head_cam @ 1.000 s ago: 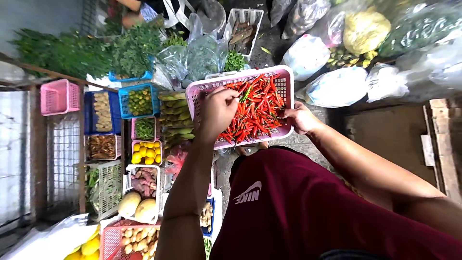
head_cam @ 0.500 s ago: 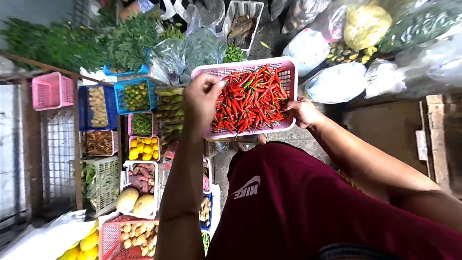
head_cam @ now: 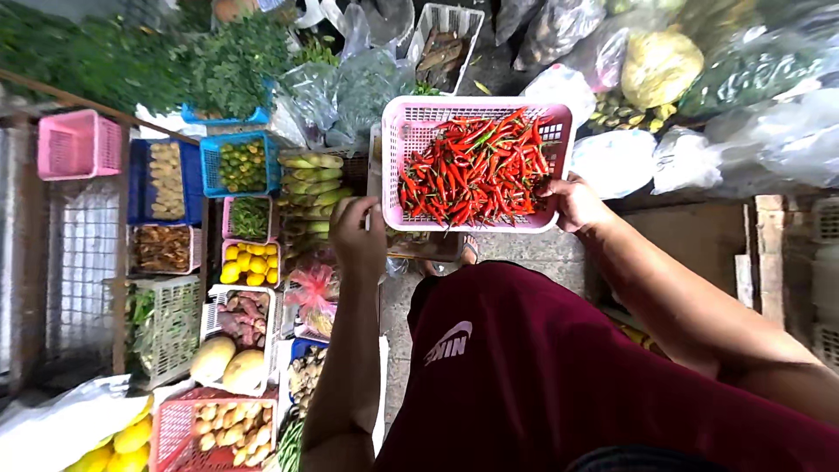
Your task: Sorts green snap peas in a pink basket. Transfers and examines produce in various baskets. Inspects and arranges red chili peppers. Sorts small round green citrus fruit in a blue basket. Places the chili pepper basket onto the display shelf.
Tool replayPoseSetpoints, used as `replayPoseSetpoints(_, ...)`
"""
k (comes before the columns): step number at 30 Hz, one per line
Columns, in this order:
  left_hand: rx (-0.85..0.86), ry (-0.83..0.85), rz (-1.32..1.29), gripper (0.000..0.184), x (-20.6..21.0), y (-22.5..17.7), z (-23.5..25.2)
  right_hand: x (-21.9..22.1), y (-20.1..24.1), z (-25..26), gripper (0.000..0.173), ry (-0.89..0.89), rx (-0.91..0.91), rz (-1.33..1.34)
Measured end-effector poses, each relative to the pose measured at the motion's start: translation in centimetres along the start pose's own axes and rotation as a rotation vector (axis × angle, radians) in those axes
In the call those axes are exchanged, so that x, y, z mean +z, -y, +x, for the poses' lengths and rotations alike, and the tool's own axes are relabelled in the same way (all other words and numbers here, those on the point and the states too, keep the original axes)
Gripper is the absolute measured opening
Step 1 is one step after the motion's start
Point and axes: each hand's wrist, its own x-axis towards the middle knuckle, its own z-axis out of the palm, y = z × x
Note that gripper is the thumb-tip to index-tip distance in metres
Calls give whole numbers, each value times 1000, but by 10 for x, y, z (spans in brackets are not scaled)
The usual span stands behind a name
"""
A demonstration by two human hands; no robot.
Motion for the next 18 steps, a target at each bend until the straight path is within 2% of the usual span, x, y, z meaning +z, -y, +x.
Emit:
replayPoseSetpoints(4, 318, 162, -104, 15, 30, -38, 17, 5, -2, 4, 29, -3, -21, -16)
replayPoseSetpoints(8, 431, 427, 188, 22, 73, -46, 34, 13, -3, 5, 32, 25, -33, -31)
replayPoseSetpoints(10, 458, 475, 302, 19, 87, -45, 39, 16, -5, 4, 28, 13, -32, -27)
replayPoseSetpoints(12, 449, 444, 300, 16, 91, -44, 40, 15, -7, 5, 27, 9, -28, -19)
replayPoseSetpoints(16, 195, 273, -181, 12, 67, -43, 39, 8, -10, 7, 30, 0, -25, 23)
replayPoseSetpoints(18, 119, 223, -320, 12, 50, -42, 38, 5, -9, 5, 30, -23, 1, 18)
